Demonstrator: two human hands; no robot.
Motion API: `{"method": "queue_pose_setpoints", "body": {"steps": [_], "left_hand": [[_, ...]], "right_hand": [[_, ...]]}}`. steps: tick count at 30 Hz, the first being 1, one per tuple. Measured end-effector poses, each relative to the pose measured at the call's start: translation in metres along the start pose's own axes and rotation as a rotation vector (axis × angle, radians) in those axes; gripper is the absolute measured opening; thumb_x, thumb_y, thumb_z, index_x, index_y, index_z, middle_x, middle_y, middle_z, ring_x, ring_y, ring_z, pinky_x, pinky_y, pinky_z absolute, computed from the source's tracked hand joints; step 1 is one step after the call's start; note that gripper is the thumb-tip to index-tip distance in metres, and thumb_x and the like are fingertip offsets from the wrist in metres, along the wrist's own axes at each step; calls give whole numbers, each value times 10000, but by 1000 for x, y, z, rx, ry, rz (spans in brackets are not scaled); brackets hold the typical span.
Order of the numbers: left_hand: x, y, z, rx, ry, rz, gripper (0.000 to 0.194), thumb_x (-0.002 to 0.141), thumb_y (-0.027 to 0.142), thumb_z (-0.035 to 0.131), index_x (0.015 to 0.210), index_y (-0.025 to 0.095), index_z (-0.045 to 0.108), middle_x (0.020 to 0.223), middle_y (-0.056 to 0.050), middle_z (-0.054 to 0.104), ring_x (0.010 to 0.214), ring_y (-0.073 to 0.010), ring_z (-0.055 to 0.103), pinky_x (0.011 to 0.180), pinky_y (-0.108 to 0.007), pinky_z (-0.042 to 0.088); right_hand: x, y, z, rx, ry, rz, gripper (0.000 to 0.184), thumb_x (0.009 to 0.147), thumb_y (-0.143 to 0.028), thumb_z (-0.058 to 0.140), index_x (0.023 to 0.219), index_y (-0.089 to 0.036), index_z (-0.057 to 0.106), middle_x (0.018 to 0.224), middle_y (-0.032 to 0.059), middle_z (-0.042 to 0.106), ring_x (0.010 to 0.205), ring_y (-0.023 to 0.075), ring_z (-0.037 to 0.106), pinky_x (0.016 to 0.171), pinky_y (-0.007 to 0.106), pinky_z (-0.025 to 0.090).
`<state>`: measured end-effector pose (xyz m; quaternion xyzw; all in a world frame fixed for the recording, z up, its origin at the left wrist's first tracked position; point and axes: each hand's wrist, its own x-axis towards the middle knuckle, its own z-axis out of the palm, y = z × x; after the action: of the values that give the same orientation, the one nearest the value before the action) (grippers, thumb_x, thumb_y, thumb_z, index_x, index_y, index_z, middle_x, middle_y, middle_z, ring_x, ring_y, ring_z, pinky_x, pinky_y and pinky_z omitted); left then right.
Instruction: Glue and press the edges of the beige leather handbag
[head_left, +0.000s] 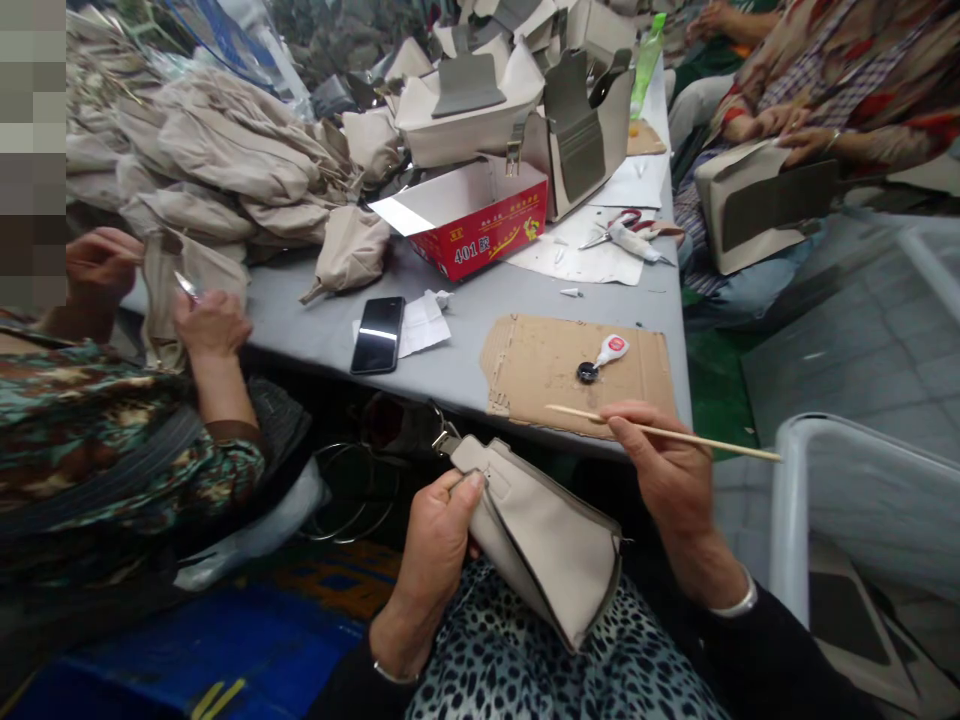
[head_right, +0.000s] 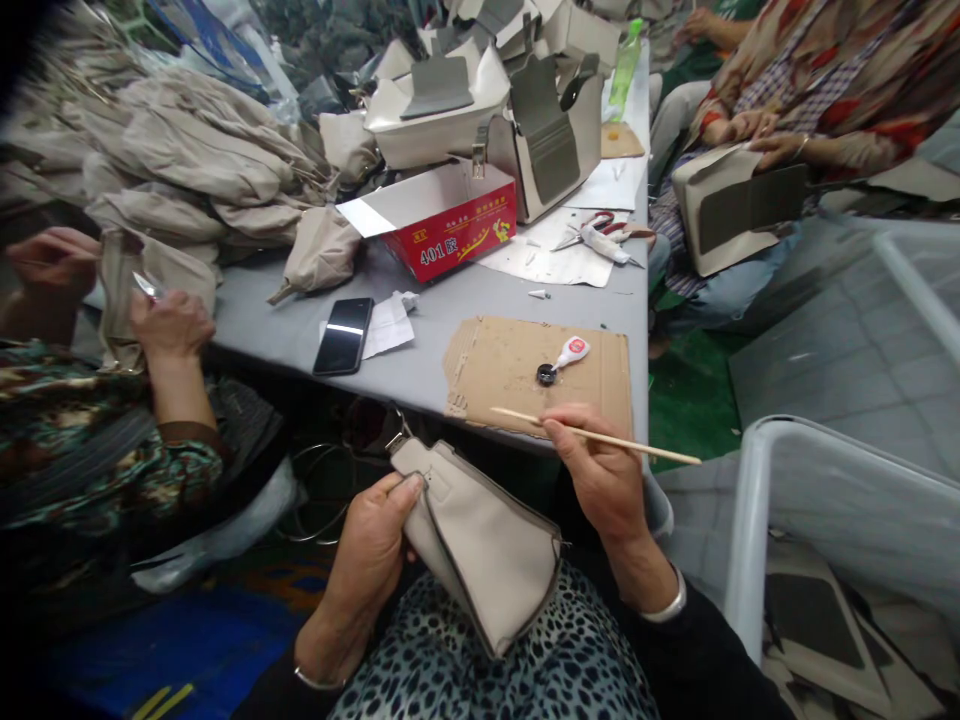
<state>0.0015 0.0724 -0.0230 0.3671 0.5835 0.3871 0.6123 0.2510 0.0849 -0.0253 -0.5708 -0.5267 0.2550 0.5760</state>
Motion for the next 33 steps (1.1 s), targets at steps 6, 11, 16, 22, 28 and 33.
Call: {"method": "queue_pose_setpoints", "body": {"steps": [6, 11, 16, 22, 28, 33], "left_hand": [[0, -2, 0, 20, -33, -13, 393, 870, 527, 672, 819, 137, 679, 518, 37, 509, 399, -87, 400, 343, -172, 348], [-1, 0, 1, 41, -54, -14, 395, 885, 530, 658, 819, 141, 668, 519, 41, 501, 396, -81, 394, 346, -168, 348], [-1, -1, 1, 46, -69, -26, 412, 884, 544, 660, 858, 133, 682, 536, 33, 512, 405, -84, 402, 350, -169, 345], [-1, 0, 2, 37, -48, -42, 418, 859, 551, 677, 839, 135, 690, 534, 28, 513, 408, -92, 399, 349, -178, 349], [-1, 1, 2, 52, -52, -34, 423, 859, 556, 671, 822, 135, 696, 525, 29, 504, 404, -91, 396, 353, -180, 354], [-2, 2, 3, 69, -50, -28, 425, 863, 556, 668, 803, 136, 696, 510, 26, 504, 396, -92, 404, 353, -181, 345]], "right_hand": [[-13, 1, 20, 475, -295, 369, 133, 916, -364, 750, 883, -239, 776, 890, 28, 775, 851, 204, 714, 830, 317, 564], [-14, 3, 24, 448, -322, 378, 101, 889, -346, 787, 865, -247, 790, 897, 13, 772, 839, 176, 699, 803, 275, 544], [-14, 1, 28, 382, -318, 356, 156, 881, -388, 782, 862, -234, 790, 890, 34, 774, 835, 196, 704, 774, 290, 556], [-14, -2, 26, 322, -349, 295, 148, 901, -380, 757, 886, -234, 782, 920, 41, 764, 869, 206, 695, 793, 302, 556], [-15, 1, 23, 322, -382, 282, 135, 918, -366, 738, 900, -239, 780, 933, 42, 758, 893, 212, 692, 827, 319, 555], [-15, 3, 25, 331, -371, 275, 155, 916, -376, 736, 882, -230, 776, 911, 47, 760, 885, 220, 696, 823, 329, 562]]}}
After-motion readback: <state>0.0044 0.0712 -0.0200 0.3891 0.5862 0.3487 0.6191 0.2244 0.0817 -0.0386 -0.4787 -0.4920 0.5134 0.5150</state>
